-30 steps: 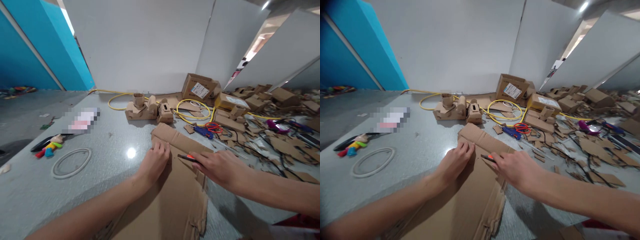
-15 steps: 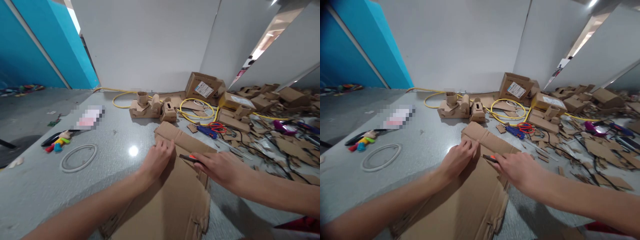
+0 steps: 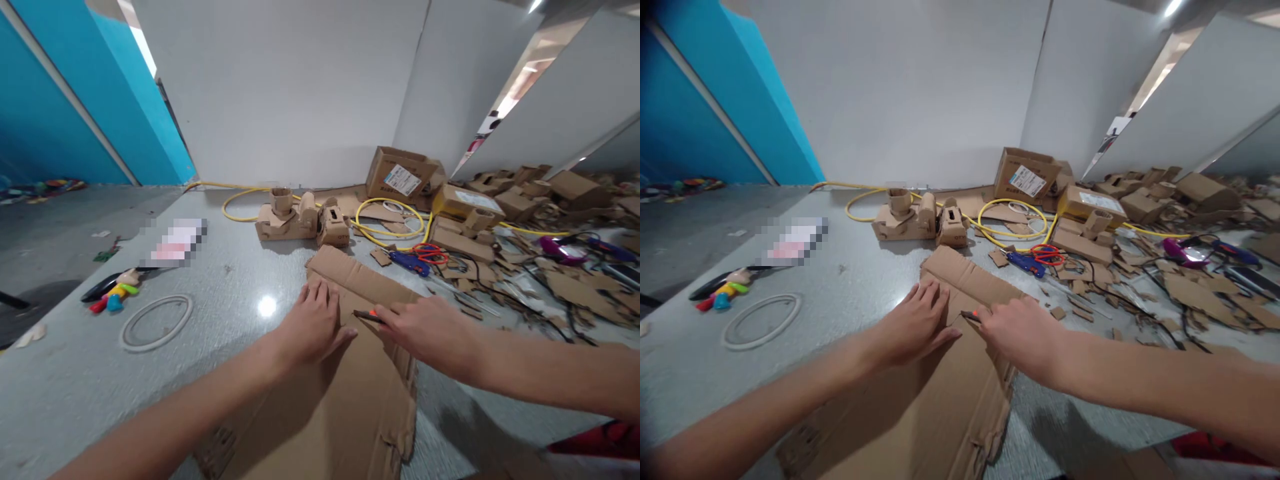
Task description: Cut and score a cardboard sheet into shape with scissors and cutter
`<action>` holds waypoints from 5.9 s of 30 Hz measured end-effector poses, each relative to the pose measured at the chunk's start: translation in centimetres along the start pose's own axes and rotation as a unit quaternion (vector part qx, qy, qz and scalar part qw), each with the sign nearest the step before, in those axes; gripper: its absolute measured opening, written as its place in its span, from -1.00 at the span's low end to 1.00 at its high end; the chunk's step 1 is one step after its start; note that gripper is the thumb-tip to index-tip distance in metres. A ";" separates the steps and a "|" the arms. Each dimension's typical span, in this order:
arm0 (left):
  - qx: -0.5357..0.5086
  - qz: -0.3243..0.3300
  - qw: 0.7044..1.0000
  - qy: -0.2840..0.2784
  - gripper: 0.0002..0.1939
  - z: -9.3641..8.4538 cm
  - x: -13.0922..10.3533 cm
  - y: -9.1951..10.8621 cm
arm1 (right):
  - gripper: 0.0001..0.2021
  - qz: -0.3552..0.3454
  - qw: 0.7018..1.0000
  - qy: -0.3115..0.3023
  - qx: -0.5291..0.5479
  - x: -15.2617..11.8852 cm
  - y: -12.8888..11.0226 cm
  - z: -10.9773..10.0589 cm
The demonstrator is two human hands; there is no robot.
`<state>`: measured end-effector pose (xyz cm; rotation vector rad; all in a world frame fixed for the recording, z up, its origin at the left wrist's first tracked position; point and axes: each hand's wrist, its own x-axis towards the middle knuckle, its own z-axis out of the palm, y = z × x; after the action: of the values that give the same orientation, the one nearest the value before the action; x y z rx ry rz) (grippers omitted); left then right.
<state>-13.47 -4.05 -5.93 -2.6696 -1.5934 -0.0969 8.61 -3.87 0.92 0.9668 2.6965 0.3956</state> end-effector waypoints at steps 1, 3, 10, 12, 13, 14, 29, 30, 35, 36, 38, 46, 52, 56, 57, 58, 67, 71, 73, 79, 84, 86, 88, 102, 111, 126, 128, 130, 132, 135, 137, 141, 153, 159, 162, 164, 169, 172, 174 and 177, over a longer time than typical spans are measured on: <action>0.000 -0.007 1.000 -0.007 -0.06 0.3 -0.1 0.2 | -0.83 0.001 1.000 0.006 -0.007 -0.2 -0.1 0.2; 0.000 -0.008 1.000 -0.013 0.00 0.7 -0.1 0.4 | -0.79 0.009 1.000 0.012 -0.011 -0.7 -0.3 0.4; 0.011 -0.005 1.000 0.003 0.03 1.1 0.0 0.4 | -0.78 0.030 0.999 -0.029 0.000 -2.0 -0.4 0.4; 0.014 -0.007 1.000 0.006 0.03 1.0 0.0 0.4 | -0.76 0.032 0.999 -0.032 -0.002 -2.2 -0.4 0.5; 0.015 -0.006 1.000 0.006 0.03 0.9 -0.1 0.4 | -0.76 0.035 0.999 -0.035 -0.003 -2.3 -0.4 0.4; 0.016 -0.005 1.000 0.004 0.03 0.9 -0.1 0.4 | -0.76 0.036 0.999 -0.038 -0.005 -2.3 -0.4 0.4; 0.024 -0.002 1.000 -0.018 0.04 0.9 -0.1 0.3 | -0.73 0.047 0.999 0.000 -0.019 -6.1 -0.3 2.4; 0.026 -0.002 1.000 -0.017 0.03 0.9 -0.1 0.3 | -0.74 0.050 0.999 0.003 -0.018 -6.2 -0.2 2.1; 0.019 0.011 1.000 0.011 0.01 0.8 -0.1 0.2 | -0.79 0.045 0.997 0.044 0.049 -6.8 1.6 -0.3; 0.012 0.014 1.000 0.014 0.04 0.7 -0.2 0.2 | -0.76 0.054 0.995 0.062 0.061 -7.0 2.1 -0.6; -0.005 0.020 1.000 0.015 0.15 0.4 -0.4 0.3 | -0.69 0.068 0.991 0.092 0.076 -7.4 2.9 -0.8; -0.033 0.042 0.997 -0.062 0.27 -1.1 -0.1 -1.1 | -0.69 -0.013 0.992 0.114 0.050 -7.8 3.1 0.7; -0.059 0.062 0.992 -0.095 0.28 -1.7 0.3 -2.7 | -0.69 -0.034 0.993 0.098 0.054 -7.3 3.0 1.0; -0.077 0.056 0.988 -0.118 0.29 -2.1 0.2 -2.7 | -0.66 0.009 0.991 0.094 0.095 -7.3 2.7 1.0; -0.081 0.055 0.988 -0.121 0.30 -2.1 0.2 -2.7 | -0.65 0.015 0.990 0.092 0.102 -7.3 2.6 0.9; -0.084 0.054 0.987 -0.123 0.30 -2.2 0.2 -2.6 | -0.65 0.019 0.990 0.088 0.105 -7.3 2.4 0.9; -0.101 0.036 0.986 -0.131 0.31 -2.3 0.2 -2.7 | -0.74 0.013 0.995 0.063 0.072 -6.5 0.9 0.2; -0.113 0.031 0.982 -0.147 0.35 -2.6 0.1 -2.6 | -0.75 0.013 0.995 0.071 0.075 -6.4 0.8 0.6; -0.118 0.029 0.981 -0.149 0.37 -2.8 0.1 -2.5 | -0.76 0.018 0.994 0.066 0.085 -6.4 0.9 0.8; -0.119 0.023 0.981 -0.151 0.37 -2.9 0.1 -2.5 | -0.77 0.023 0.995 0.055 0.077 -6.2 0.3 0.4; -0.123 0.022 0.981 -0.149 0.36 -2.8 0.1 -2.5 | -0.79 0.011 0.996 0.074 0.039 -6.0 0.0 0.8; -0.124 0.022 0.981 -0.149 0.36 -2.8 0.0 -2.5 | -0.82 0.015 0.997 0.065 0.031 -5.9 -0.1 1.1; -0.125 0.022 0.981 -0.147 0.36 -2.8 -0.1 -2.4 | -0.84 0.017 0.998 0.055 0.017 -5.7 -0.3 1.4; -0.121 0.033 0.983 -0.137 0.36 -2.8 -0.1 -2.3 | -0.85 -0.013 0.998 -0.060 0.021 -3.6 -0.6 -1.9; -0.129 0.030 0.981 -0.140 0.37 -2.7 -0.2 -2.6 | -0.78 0.052 0.996 -0.069 0.026 -4.5 -0.9 -1.2; -0.141 0.026 0.980 -0.141 0.37 -2.5 -0.3 -2.7 | -0.84 0.005 0.999 -0.017 -0.035 -4.3 -2.0 -0.2; -0.140 0.025 0.980 -0.141 0.37 -2.4 -0.3 -2.7 | -0.84 0.022 0.999 -0.040 -0.028 -4.2 -1.9 -0.7; -0.139 0.027 0.980 -0.141 0.37 -2.5 -0.3 -2.7 | -0.83 0.051 0.997 -0.057 -0.023 -4.3 -1.7 -1.0; -0.140 0.028 0.979 -0.142 0.37 -2.5 -0.3 -2.7 | -0.81 0.070 0.995 -0.062 -0.017 -4.6 -1.6 -1.0; -0.140 0.027 0.979 -0.145 0.37 -2.5 -0.3 -2.7 | -0.80 0.063 0.997 -0.043 -0.011 -5.1 -1.4 -0.4; -0.138 0.027 0.979 -0.145 0.37 -2.6 -0.3 -2.7 | -0.80 0.050 0.998 -0.022 -0.018 -5.4 -1.4 0.0; -0.140 0.024 0.979 -0.149 0.38 -2.6 -0.3 -2.6 | -0.83 0.029 0.999 -0.001 -0.031 -5.2 -1.6 0.3; -0.145 0.035 0.979 -0.141 0.37 -2.4 -0.2 -2.8 | -0.81 0.012 0.999 0.037 -0.009 -6.1 -0.4 0.9; -0.149 0.027 0.978 -0.146 0.38 -2.6 -0.3 -2.5 | -0.84 -0.005 0.999 0.053 -0.006 -6.5 0.0 0.4; -0.148 0.023 0.978 -0.145 0.38 -2.5 -0.3 -2.5 | -0.88 -0.028 0.998 0.055 0.001 -6.3 0.2 0.2; -0.149 0.022 0.978 -0.145 0.38 -2.3 -0.3 -2.6 | -0.88 -0.045 0.998 0.053 0.000 -6.2 0.4 0.2; -0.152 0.027 0.978 -0.140 0.37 -2.1 -0.3 -2.8 | -0.77 -0.077 0.996 0.049 -0.004 -5.9 1.2 0.8; -0.150 0.026 0.979 -0.139 0.37 -2.1 -0.3 -2.7 | -0.76 -0.108 0.993 0.055 -0.008 -5.7 2.0 0.9; -0.150 0.028 0.979 -0.139 0.36 -2.2 -0.4 -2.7 | -0.78 -0.135 0.989 0.061 -0.005 -5.6 2.6 0.7; -0.154 0.032 0.978 -0.137 0.36 -2.3 -0.4 -2.7 | -0.79 -0.156 0.985 0.068 0.010 -5.5 3.3 0.2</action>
<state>-16.13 -3.29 -3.65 -3.0848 -1.6850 0.0306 14.68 -4.96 2.57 0.5238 2.9140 0.3822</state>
